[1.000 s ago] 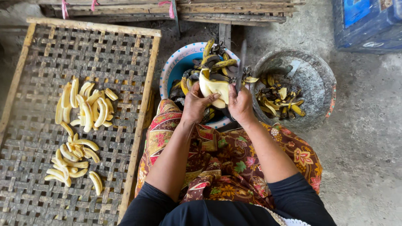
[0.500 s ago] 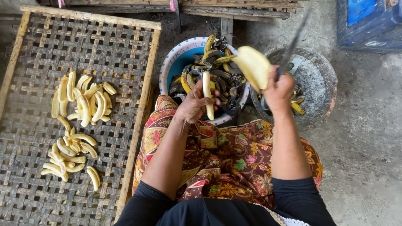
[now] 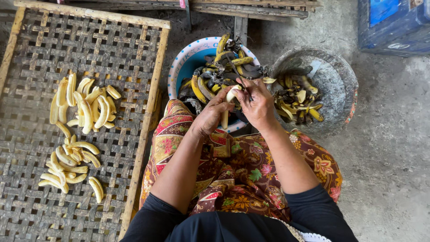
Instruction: The person peels bananas with a knife and by hand, placing the fruit on a wooden rack and the peels into a bucket.
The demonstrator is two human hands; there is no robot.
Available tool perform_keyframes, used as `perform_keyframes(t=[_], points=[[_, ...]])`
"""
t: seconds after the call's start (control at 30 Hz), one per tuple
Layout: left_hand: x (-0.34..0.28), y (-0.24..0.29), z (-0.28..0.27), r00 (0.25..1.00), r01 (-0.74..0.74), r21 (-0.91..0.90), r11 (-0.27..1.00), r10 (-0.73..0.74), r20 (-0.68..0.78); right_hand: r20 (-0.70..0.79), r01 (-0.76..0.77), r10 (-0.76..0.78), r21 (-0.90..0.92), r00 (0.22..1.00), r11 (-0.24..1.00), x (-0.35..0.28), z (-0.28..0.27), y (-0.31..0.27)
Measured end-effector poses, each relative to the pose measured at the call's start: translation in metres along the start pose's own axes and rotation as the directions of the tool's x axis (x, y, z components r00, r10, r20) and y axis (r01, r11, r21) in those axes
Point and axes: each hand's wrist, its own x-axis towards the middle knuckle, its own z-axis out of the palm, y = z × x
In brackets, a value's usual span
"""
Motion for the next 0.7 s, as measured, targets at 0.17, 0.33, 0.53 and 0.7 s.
perform_keyframes(t=[0.17, 0.33, 0.53, 0.7], points=[[-0.003, 0.009, 0.005, 0.997, 0.053, -0.082, 0.995, -0.057, -0.055, -0.032, 0.121, -0.128, -0.171, 0.991, 0.978, -0.003, 0.018, 0.017], [-0.003, 0.017, 0.006, 0.990, 0.034, -0.478, 0.878, -0.095, -0.105, 0.011, 0.338, -0.340, -0.129, 0.940, 0.932, -0.014, 0.042, 0.006], [-0.005, 0.033, -0.012, 0.980, -0.139, -0.681, 0.719, -0.001, -0.201, 0.388, 0.086, -0.224, 0.341, 0.894, 0.936, -0.032, -0.002, -0.048], [-0.007, 0.028, -0.015, 0.975, -0.204, -0.688, 0.697, 0.078, -0.210, 0.414, -0.245, 0.174, 0.125, 0.894, 0.961, -0.032, -0.025, -0.021]])
